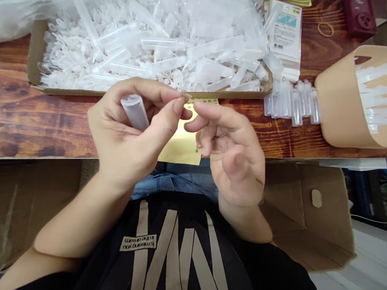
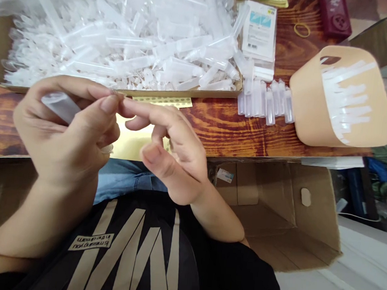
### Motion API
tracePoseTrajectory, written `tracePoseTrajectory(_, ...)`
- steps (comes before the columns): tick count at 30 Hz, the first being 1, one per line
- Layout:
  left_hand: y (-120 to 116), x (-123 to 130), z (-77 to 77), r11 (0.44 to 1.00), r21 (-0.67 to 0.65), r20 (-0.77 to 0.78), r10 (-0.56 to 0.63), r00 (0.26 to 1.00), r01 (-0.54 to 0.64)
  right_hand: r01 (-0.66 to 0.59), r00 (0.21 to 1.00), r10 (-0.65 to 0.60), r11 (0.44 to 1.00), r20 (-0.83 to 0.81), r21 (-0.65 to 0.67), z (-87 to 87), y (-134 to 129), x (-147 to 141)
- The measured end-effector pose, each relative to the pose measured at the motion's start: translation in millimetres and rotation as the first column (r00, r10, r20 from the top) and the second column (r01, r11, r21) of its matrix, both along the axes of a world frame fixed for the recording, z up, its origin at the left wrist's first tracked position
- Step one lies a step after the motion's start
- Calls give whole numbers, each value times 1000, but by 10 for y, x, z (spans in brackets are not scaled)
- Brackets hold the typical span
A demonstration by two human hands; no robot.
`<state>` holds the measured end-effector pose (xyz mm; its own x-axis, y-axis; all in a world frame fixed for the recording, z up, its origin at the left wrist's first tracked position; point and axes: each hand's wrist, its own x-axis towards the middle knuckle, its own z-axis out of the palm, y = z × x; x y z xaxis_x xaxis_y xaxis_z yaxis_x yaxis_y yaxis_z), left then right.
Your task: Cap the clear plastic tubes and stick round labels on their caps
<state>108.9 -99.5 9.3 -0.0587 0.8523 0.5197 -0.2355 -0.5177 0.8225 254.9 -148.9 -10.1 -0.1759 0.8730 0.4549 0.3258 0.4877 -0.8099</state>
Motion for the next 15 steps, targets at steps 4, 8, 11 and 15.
tracePoseTrajectory(4, 50, -78, -53, 989, -57, -89, -143, 986, 138, 162, 968, -148, 986, -203, 50, 71, 81, -33)
tracePoseTrajectory(8, 3, -73, 6, 994, -47, -158, -100, 982, 94, 209, 952, -187, 976, -242, 67, 248, 181, -30)
tracePoseTrajectory(11, -31, -68, 59, 1000, 23, -298, 20, 954, -13, 172, 969, -151, 981, -197, 90, 377, 206, -2)
tracePoseTrajectory(15, -41, -109, 76, 987, 160, -458, 104, 883, -34, 167, 985, -159, 976, -64, 137, 428, 195, 31)
